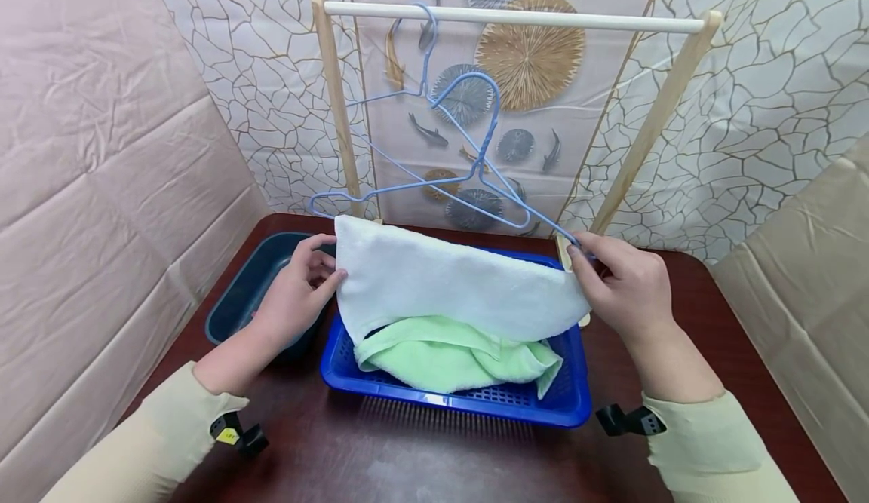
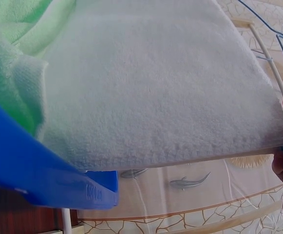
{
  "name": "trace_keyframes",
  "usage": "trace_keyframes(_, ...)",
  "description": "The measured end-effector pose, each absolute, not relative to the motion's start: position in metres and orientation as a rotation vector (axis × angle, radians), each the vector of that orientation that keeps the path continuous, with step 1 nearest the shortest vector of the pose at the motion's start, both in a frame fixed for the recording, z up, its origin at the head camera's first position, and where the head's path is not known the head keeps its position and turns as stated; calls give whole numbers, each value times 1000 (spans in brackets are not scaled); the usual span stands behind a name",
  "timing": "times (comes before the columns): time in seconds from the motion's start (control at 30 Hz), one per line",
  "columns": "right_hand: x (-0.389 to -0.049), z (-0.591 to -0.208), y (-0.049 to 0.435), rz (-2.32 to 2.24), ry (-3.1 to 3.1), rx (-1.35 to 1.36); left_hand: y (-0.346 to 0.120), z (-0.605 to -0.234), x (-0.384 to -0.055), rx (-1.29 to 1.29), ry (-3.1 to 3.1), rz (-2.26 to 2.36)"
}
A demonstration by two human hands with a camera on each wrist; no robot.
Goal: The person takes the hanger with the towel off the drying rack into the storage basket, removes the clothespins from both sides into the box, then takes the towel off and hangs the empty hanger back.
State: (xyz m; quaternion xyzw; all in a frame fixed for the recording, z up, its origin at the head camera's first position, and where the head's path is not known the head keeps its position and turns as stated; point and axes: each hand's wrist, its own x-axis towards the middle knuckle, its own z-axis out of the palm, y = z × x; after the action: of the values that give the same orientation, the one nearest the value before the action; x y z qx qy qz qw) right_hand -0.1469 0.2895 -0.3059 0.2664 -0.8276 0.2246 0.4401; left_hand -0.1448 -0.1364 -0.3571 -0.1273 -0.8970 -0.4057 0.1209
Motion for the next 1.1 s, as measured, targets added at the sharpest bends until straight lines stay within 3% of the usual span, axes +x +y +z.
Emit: trace_keyframes(1.1, -149, -309, 285, 502, -2046, 655, -135, -366, -140, -452, -2716, -1061)
